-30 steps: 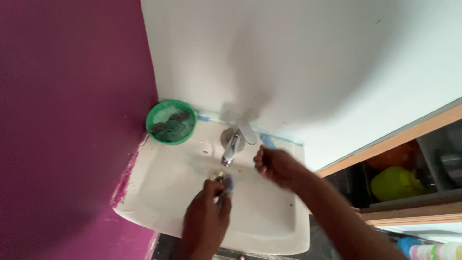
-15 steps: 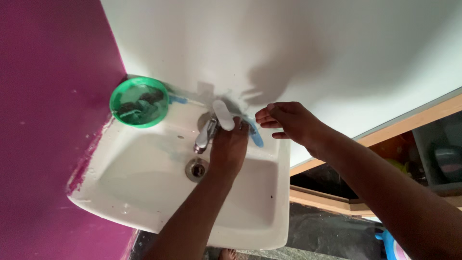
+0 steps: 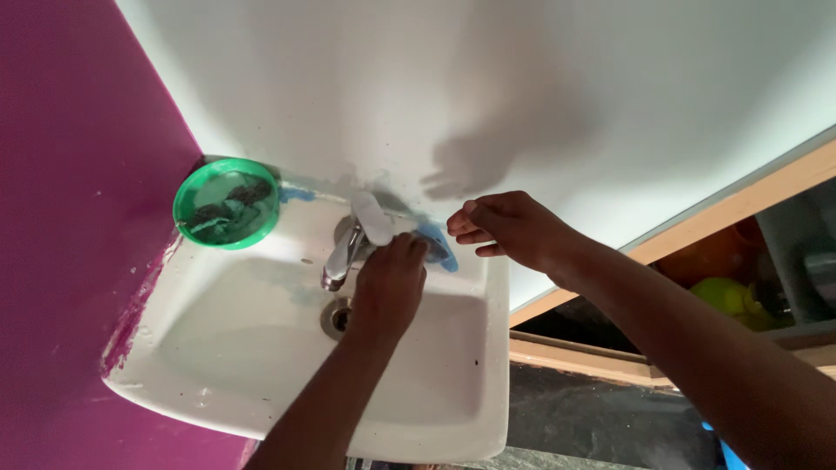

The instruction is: The person cleans the surface and basin of a small pedestal sink by hand using a cloth.

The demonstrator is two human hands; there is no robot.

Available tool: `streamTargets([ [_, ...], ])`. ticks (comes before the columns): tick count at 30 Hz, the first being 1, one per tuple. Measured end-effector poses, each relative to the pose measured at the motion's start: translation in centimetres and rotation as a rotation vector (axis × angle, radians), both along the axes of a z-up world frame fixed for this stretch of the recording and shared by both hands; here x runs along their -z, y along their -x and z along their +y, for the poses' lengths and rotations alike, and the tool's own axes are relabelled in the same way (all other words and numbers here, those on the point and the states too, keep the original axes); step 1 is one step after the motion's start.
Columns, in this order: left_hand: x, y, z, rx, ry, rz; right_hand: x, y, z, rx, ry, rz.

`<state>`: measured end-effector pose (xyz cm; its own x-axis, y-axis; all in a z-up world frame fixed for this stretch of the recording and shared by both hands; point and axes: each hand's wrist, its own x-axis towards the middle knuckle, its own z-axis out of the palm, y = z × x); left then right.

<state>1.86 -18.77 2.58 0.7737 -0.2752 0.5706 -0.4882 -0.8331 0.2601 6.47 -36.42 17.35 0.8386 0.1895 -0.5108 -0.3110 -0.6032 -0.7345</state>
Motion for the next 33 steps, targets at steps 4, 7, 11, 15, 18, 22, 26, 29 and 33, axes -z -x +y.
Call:
streamTargets([
  [4,-1.1,1.5,-0.4,0.107,0.021,0.123,-1.2,0.3,-0.1,-0.044,0.006,0.003],
  [7,-2.3,1.6,0.7,0.138,0.113,0.147,-1.8,0.5,-0.4,-0.070,0.021,-0.033],
  [11,-1.4,-0.9,-1.6,0.179,0.177,0.108,-1.6,0.3,-0.7,-0.073,-0.013,-0.042],
  [15,0.1,-2.2,-5.9,0.251,0.229,0.057,-1.2,0.2,-0.4,-0.045,-0.028,-0.044],
  [18,0.5,-0.5,-6.8,0.360,0.228,0.227,-1.0,0.3,-0.5,-0.080,0.021,-0.094],
  [22,0.6,2.1,-5.1,0.532,0.221,0.343,-0.6,0.7,-0.6,-0.049,0.056,-0.029],
  [26,-0.1,4.2,-1.1,0.556,0.145,0.378,1.5,2.3,1.1,0.055,-0.123,0.120],
  [29,-2.1,6.3,5.1,0.385,0.102,0.653,4.5,4.1,4.1,0.135,-0.344,0.257],
  [33,-7.0,8.9,12.5,0.006,0.353,0.598,9.4,4.7,10.2,0.271,-0.678,0.409],
])
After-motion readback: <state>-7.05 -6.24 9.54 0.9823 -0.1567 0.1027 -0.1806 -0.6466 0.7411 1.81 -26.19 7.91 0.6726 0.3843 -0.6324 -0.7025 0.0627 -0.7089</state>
